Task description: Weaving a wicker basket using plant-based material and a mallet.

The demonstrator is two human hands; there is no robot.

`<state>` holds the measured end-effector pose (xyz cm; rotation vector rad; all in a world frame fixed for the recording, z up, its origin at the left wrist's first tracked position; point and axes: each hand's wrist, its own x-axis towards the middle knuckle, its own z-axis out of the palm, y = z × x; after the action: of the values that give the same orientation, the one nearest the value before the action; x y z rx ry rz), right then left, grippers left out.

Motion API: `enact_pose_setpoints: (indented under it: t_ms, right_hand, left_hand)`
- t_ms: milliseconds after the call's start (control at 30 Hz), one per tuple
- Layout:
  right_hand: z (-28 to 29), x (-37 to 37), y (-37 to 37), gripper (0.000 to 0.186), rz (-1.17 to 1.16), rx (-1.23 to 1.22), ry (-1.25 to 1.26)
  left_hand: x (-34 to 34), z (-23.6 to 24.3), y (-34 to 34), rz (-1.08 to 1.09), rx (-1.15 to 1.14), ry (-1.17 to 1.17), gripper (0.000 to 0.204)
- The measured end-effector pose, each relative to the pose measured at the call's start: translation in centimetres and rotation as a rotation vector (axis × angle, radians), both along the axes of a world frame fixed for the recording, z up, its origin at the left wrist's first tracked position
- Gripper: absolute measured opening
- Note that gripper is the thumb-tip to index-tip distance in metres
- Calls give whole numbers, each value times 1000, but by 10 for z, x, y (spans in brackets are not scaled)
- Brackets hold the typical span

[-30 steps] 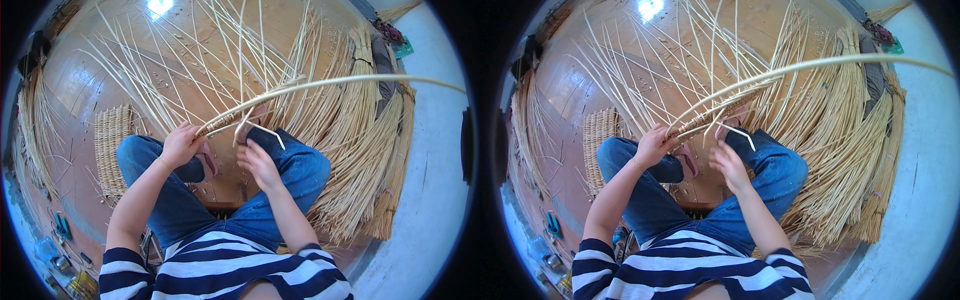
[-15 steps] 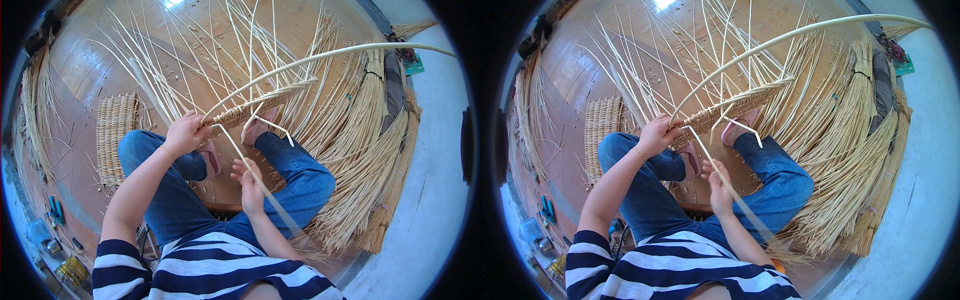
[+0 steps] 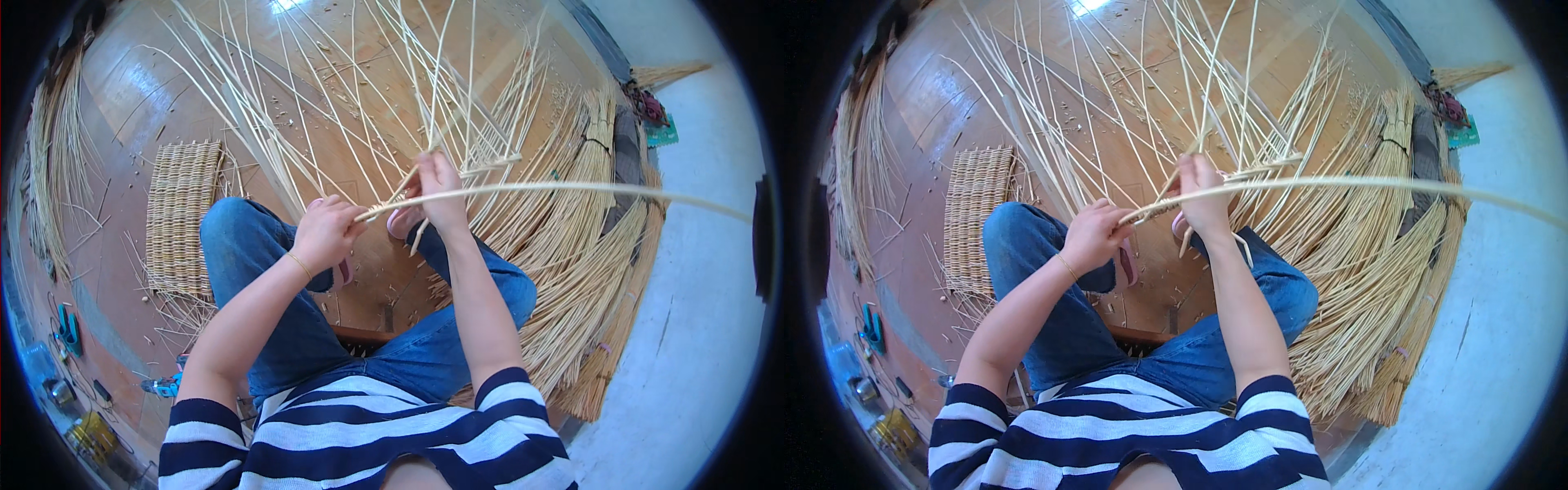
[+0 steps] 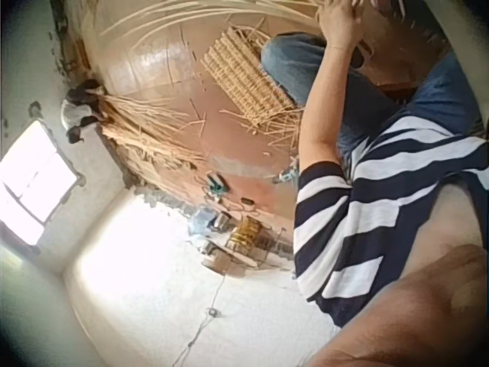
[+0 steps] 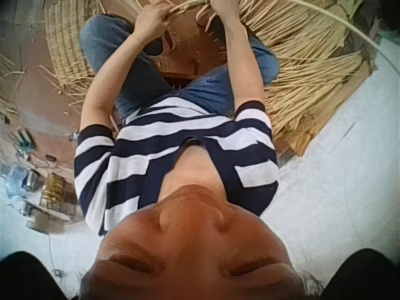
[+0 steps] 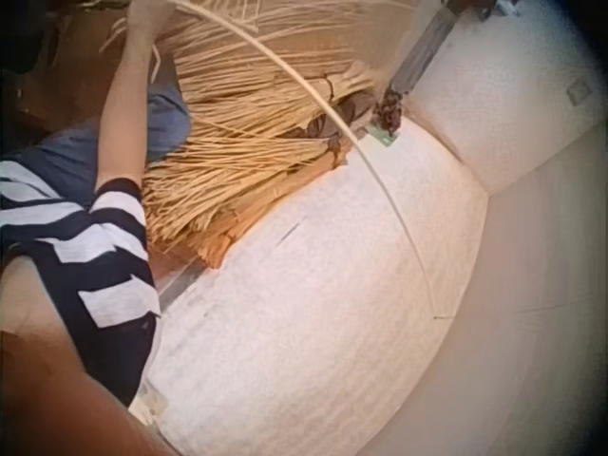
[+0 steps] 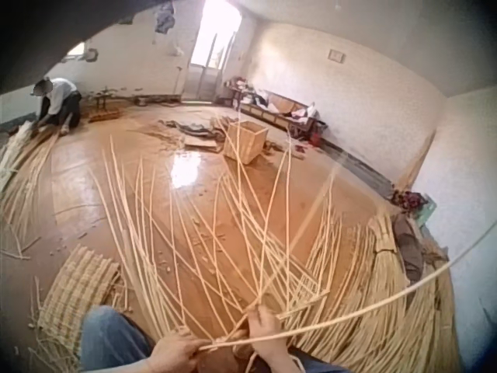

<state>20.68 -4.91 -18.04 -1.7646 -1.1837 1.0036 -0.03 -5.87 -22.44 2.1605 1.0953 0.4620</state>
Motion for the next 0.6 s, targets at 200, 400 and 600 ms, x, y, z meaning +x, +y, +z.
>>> enact_pose_setpoints:
  t_ms: [200,400,600]
  right_hand:
    - [-8,-55,64,36,603,92,-575]
    - [-28,-84,82,36,924,-151,-688]
    - [-7,-65,45,23,659,-93,-302]
  left_hand:
    - [0,-7,-15,37,167,-28,22]
    - [-3,-8,-24,51,145,-10,33]
    - [-10,-3,-19,61,79,-22,52]
